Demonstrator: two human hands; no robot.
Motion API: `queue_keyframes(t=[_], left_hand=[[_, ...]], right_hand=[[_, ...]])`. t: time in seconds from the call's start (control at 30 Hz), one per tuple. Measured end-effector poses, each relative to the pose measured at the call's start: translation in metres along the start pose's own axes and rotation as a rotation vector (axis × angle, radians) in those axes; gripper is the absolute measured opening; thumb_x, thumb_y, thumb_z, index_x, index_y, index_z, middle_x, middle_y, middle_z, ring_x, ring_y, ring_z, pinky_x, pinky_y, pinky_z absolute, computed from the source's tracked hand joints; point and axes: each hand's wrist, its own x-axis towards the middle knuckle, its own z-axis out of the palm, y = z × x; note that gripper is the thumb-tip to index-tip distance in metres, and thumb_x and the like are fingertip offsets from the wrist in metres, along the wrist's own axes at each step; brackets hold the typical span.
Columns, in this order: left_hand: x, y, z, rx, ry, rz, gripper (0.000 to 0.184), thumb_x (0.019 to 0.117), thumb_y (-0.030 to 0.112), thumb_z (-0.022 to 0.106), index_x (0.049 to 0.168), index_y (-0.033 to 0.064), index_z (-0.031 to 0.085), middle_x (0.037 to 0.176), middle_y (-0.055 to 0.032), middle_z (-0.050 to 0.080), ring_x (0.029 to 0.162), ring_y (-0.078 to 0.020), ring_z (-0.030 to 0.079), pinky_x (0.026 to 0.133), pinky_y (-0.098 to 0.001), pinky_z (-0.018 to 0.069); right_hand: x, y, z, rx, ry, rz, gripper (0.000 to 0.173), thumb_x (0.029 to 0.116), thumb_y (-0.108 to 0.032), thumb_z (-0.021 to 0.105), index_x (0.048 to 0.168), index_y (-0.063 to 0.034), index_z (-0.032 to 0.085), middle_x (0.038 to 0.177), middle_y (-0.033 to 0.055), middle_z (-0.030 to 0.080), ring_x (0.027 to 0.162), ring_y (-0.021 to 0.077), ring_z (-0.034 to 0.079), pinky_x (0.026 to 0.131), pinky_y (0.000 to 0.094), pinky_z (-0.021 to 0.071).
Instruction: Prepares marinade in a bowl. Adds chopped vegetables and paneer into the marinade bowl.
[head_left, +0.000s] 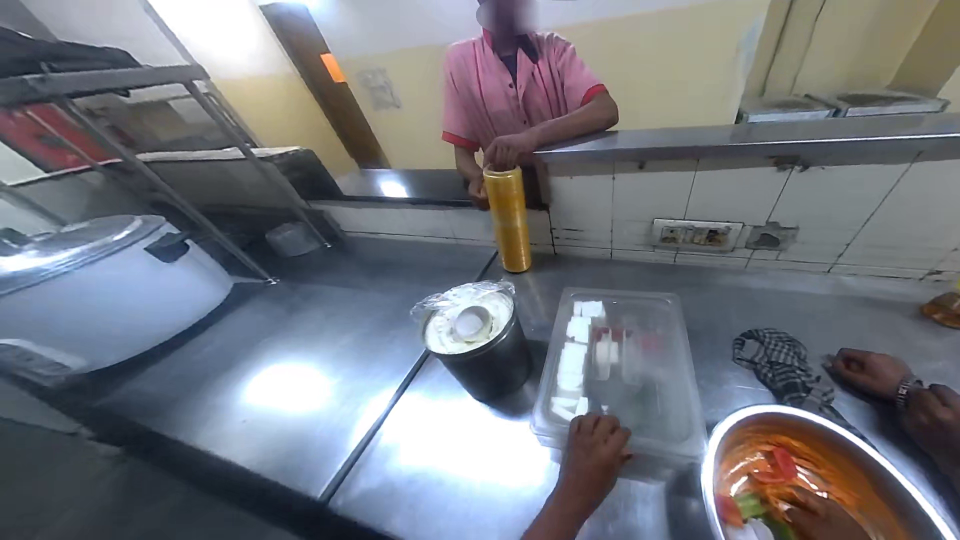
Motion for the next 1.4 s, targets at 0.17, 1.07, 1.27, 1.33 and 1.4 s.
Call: queue_keyframes(t=[0.17, 1.07, 1.27, 1.33, 1.4], left_hand=[[-0.003, -0.012, 0.005, -0.006, 0.177, 0.071, 0.023, 0.0931, 0.038, 0.067, 0.096, 0.0167, 0.075, 0.101, -0.0021, 0.074, 0.095, -0.0219, 0.069, 0.084, -0.0423, 0.0523], [-0.027, -0.073, -0.031, -0.884, 0.834, -0.742, 0.029, 0.0986, -0.002, 0.041, 0.125, -0.0103, 0.051, 0.102, 0.0017, 0.063, 0.092, -0.0041, 0.065, 0.087, -0.0259, 0.0568], [-0.034, -0.069, -0.035, -0.634, 0.781, -0.888, 0.039, 0.0994, 0.003, 0.051, 0.133, -0.0158, 0.049, 0.124, -0.0195, 0.06, 0.108, -0.0124, 0.061, 0.096, -0.0263, 0.0508], [-0.027, -0.057, -0.049, -0.388, 0.841, -0.887, 0.051, 0.0975, 0.003, 0.057, 0.141, -0.0186, 0.04, 0.142, -0.0352, 0.047, 0.127, -0.0288, 0.052, 0.103, -0.036, 0.045], [-0.013, -0.043, -0.064, -0.195, 0.886, -0.764, 0.05, 0.0956, 0.004, 0.057, 0.133, -0.0229, 0.038, 0.137, -0.039, 0.047, 0.124, -0.0285, 0.052, 0.101, -0.0328, 0.0452]], right_hand=[[-0.013, -0.027, 0.003, -0.013, 0.102, -0.101, 0.027, 0.0952, -0.001, 0.058, 0.116, 0.0145, 0.066, 0.11, 0.0287, 0.069, 0.097, 0.0298, 0.067, 0.086, 0.0456, 0.0543], [0.0, 0.0, 0.004, 0.072, 0.012, 0.019, 0.024, 0.0965, -0.007, 0.06, 0.115, 0.0059, 0.07, 0.108, 0.0216, 0.07, 0.096, 0.0267, 0.067, 0.089, 0.0487, 0.0526], [-0.001, 0.002, 0.007, 0.113, 0.037, 0.032, 0.03, 0.0963, -0.009, 0.059, 0.12, 0.0056, 0.068, 0.113, 0.0214, 0.07, 0.097, 0.0251, 0.067, 0.088, 0.0468, 0.0533], [-0.005, -0.008, 0.005, 0.096, 0.037, 0.048, 0.03, 0.0969, -0.009, 0.059, 0.121, 0.0066, 0.068, 0.115, 0.024, 0.069, 0.102, 0.0287, 0.067, 0.091, 0.0495, 0.0524], [-0.012, -0.034, 0.0, 0.048, 0.007, 0.111, 0.031, 0.1007, -0.011, 0.056, 0.124, 0.0056, 0.066, 0.123, 0.0252, 0.066, 0.113, 0.031, 0.064, 0.1, 0.0498, 0.0483]])
